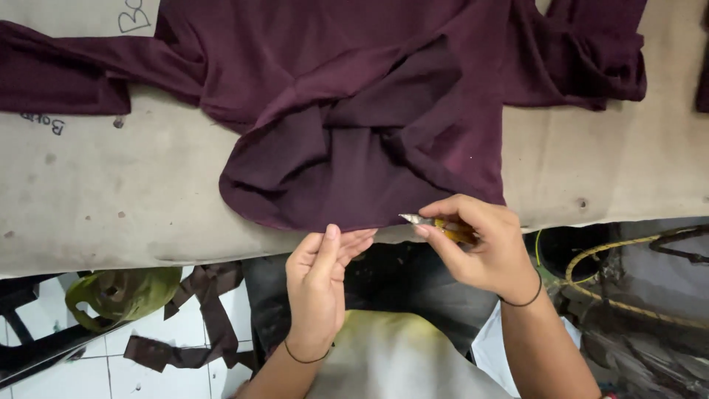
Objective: Trimming loose threads from a purple garment using thread snips on a work table in a factory setting.
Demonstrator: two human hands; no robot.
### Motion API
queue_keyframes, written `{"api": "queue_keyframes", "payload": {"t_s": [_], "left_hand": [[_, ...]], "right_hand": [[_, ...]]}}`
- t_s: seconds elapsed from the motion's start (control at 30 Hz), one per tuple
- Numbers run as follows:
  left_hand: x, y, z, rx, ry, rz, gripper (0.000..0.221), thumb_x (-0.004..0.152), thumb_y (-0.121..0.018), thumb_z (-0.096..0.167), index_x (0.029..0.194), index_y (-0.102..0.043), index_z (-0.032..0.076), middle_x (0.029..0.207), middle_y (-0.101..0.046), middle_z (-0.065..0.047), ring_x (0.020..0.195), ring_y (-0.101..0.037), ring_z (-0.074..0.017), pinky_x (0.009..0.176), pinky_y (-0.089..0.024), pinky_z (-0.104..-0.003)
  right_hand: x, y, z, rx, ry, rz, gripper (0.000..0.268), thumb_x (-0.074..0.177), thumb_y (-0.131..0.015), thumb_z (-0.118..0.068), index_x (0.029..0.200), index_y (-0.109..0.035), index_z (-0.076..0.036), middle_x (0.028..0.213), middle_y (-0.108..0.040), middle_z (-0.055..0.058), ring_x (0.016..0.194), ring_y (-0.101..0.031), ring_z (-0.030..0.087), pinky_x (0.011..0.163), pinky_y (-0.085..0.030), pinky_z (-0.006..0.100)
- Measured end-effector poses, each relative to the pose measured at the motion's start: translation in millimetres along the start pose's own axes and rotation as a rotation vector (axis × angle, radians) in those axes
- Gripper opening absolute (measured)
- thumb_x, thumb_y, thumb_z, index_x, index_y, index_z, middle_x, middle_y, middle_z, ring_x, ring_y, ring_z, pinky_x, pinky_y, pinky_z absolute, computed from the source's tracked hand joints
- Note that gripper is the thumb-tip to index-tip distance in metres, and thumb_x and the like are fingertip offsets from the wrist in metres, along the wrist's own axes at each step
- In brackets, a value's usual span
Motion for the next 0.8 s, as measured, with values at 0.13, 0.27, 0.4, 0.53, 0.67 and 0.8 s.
{"api": "queue_keyframes", "payload": {"t_s": [0.13, 0.27, 0.4, 0.53, 0.67, 0.8], "left_hand": [[0, 5, 2, -0.035, 0.024, 0.014, 0.034, 0.101, -0.054, 0.021, 0.081, -0.064, -0.004, 0.095, -0.078, -0.032, 0.092, -0.079, -0.0392, 0.091, -0.065, -0.046], [1, 9, -5, -0.124, 0.06, 0.012, 0.032, 0.101, -0.055, 0.023, 0.079, -0.06, 0.0, 0.095, -0.078, -0.032, 0.092, -0.079, -0.0413, 0.09, -0.065, -0.049], [-2, 10, 2, -0.074, 0.072, -0.009, 0.034, 0.102, -0.054, 0.022, 0.076, -0.057, 0.001, 0.091, -0.079, -0.03, 0.092, -0.08, -0.0403, 0.09, -0.065, -0.05], [-1, 10, 3, -0.15, 0.123, -0.026, 0.032, 0.101, -0.055, 0.023, 0.075, -0.053, 0.004, 0.093, -0.078, -0.033, 0.091, -0.079, -0.0418, 0.091, -0.065, -0.052], [0, 12, 2, -0.192, 0.166, -0.055, 0.031, 0.102, -0.054, 0.022, 0.075, -0.051, 0.007, 0.096, -0.077, -0.034, 0.094, -0.079, -0.0419, 0.091, -0.064, -0.05], [0, 12, 3, -0.15, 0.154, -0.051, 0.032, 0.101, -0.055, 0.023, 0.077, -0.055, 0.003, 0.095, -0.078, -0.033, 0.094, -0.079, -0.0416, 0.092, -0.064, -0.051]], "right_hand": [[9, -8, -6, 0.021, 0.023, -0.091, 0.022, 0.085, -0.081, -0.023, 0.1, -0.075, -0.008, 0.081, -0.073, -0.001, 0.056, -0.058, 0.005, 0.053, -0.045, 0.018], [15, -17, -12, 0.025, 0.118, -0.157, 0.025, 0.087, -0.079, -0.026, 0.103, -0.073, -0.007, 0.084, -0.073, 0.0, 0.059, -0.061, 0.008, 0.057, -0.047, 0.021], [18, -26, -13, 0.034, 0.128, -0.167, 0.026, 0.087, -0.079, -0.028, 0.102, -0.072, -0.007, 0.087, -0.074, 0.0, 0.062, -0.065, 0.009, 0.059, -0.05, 0.021], [18, -29, -21, 0.037, 0.186, -0.153, 0.022, 0.089, -0.078, -0.026, 0.099, -0.072, -0.007, 0.08, -0.072, 0.0, 0.059, -0.061, 0.011, 0.056, -0.046, 0.023], [16, -32, -23, 0.055, 0.159, -0.117, 0.014, 0.089, -0.079, -0.021, 0.092, -0.073, -0.009, 0.066, -0.065, -0.003, 0.048, -0.049, 0.006, 0.047, -0.038, 0.02], [17, -28, -25, 0.057, 0.153, -0.145, 0.012, 0.09, -0.078, -0.019, 0.093, -0.073, -0.008, 0.07, -0.067, -0.002, 0.052, -0.054, 0.006, 0.048, -0.043, 0.018]]}}
Point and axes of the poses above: each hand's wrist, its own x-axis towards the middle knuckle, its own y-axis out of the back of the hand, z = x × y, the point moved 4 cm from there along x, towards the middle knuckle
